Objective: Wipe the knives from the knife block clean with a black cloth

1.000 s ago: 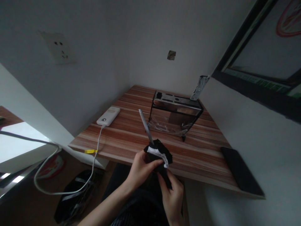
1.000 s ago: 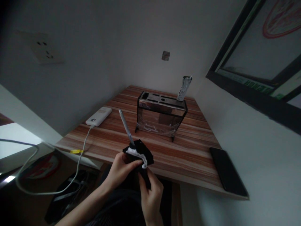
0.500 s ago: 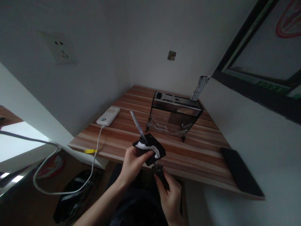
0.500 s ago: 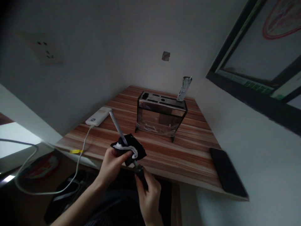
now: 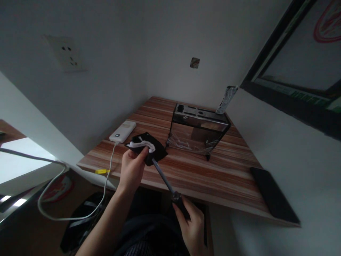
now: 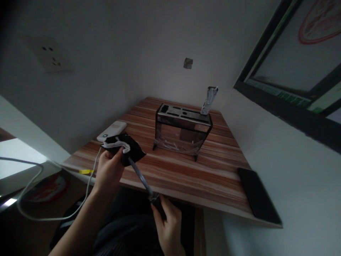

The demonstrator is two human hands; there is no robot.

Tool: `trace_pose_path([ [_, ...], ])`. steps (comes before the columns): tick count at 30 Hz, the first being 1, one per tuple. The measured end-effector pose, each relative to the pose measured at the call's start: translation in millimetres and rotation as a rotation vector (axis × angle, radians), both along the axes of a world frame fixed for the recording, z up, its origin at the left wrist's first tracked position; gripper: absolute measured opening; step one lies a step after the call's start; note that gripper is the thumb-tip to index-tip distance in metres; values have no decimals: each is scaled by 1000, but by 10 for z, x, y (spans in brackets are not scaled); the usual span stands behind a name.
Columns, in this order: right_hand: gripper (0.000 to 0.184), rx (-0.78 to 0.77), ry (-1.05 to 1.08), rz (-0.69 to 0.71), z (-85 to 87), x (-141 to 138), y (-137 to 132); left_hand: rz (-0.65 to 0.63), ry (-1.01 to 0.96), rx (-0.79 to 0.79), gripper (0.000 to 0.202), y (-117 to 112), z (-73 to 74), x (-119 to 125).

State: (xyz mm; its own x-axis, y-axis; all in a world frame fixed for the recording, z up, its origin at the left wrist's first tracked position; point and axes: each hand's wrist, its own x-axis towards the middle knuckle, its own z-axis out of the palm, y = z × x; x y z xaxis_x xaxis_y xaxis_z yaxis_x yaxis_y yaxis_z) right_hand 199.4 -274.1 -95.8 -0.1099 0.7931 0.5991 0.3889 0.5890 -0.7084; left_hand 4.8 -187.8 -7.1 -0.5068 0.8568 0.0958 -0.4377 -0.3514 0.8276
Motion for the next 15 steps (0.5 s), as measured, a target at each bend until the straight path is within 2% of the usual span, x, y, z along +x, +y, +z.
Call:
trace_pose_path([
  [7, 23, 62, -36, -22, 9, 10, 6, 39, -66, 68, 31, 62, 162, -130],
  [15, 22, 56, -44, -45, -51, 58, -21, 1, -139, 85, 30, 31, 181, -62],
])
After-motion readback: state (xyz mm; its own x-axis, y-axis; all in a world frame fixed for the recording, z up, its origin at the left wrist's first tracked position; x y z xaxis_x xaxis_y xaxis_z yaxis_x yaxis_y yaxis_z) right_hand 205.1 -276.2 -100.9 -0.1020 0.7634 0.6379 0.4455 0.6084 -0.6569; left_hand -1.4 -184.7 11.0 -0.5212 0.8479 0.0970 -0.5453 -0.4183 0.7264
